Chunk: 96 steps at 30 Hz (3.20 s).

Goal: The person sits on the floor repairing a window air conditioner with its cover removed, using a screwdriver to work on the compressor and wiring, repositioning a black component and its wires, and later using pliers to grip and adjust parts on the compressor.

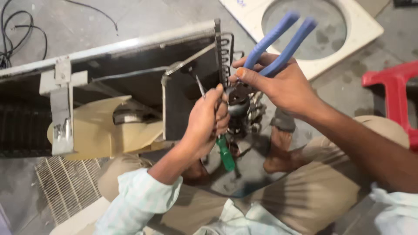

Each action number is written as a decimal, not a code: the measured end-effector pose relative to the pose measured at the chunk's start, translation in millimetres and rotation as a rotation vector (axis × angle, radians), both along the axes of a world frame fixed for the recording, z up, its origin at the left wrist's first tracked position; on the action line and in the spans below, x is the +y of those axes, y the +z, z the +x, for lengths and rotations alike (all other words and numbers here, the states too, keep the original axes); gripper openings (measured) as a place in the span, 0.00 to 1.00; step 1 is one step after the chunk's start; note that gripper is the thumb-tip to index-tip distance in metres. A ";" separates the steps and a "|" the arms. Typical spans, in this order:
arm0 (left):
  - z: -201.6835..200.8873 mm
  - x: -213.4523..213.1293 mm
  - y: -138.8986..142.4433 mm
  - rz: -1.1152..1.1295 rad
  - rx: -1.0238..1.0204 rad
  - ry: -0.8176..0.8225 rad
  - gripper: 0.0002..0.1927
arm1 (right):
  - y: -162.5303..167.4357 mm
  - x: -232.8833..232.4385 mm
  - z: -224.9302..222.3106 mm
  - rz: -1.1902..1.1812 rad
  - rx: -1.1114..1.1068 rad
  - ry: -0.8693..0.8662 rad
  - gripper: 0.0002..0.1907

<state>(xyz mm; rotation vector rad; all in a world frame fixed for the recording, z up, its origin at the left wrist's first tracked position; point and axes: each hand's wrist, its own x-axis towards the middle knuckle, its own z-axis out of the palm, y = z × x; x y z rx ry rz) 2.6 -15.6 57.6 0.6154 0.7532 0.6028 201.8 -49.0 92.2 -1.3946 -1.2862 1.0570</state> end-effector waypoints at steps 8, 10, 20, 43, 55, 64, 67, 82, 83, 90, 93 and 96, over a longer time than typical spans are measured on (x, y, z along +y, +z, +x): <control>-0.9 -30.6 -63.7 -0.325 0.134 -0.237 0.15 | -29.0 43.6 3.5 0.052 -0.538 -0.170 0.15; -3.3 -29.7 -75.8 -0.397 0.164 -0.260 0.15 | -32.5 49.9 6.3 0.033 -0.551 -0.166 0.16; -5.5 -38.4 -81.9 -0.450 0.100 -0.213 0.14 | -37.7 51.3 4.1 -0.020 -0.466 -0.119 0.15; -2.9 -40.0 -94.4 -0.439 0.125 -0.243 0.16 | -29.8 45.7 29.5 -0.257 -0.044 -0.061 0.24; -1.9 -42.3 -92.3 -0.438 0.101 -0.232 0.16 | -38.8 41.4 30.4 -0.217 -0.050 0.005 0.28; -1.3 -44.0 -95.1 -0.442 0.104 -0.218 0.16 | -32.3 38.3 19.0 -0.189 -0.256 -0.023 0.21; 0.2 -44.7 -97.6 -0.454 0.102 -0.214 0.15 | -28.6 38.8 17.6 -0.049 -0.504 -0.015 0.20; 4.6 -47.2 -103.1 -0.398 0.125 -0.212 0.17 | -54.3 62.0 30.5 0.189 -0.159 0.245 0.34; 4.9 -47.4 -104.1 -0.401 0.130 -0.213 0.17 | -57.7 61.6 29.0 0.242 -0.232 0.210 0.35; 4.9 -50.8 -103.7 -0.364 0.149 -0.225 0.16 | -65.4 53.1 25.6 0.281 -0.560 0.086 0.38; 6.2 -50.7 -101.6 -0.368 0.192 -0.237 0.18 | -49.4 57.8 32.3 0.166 -0.517 0.212 0.29; 7.2 -50.2 -100.6 -0.383 0.244 -0.244 0.18 | -36.9 61.4 34.5 0.163 -0.406 0.305 0.24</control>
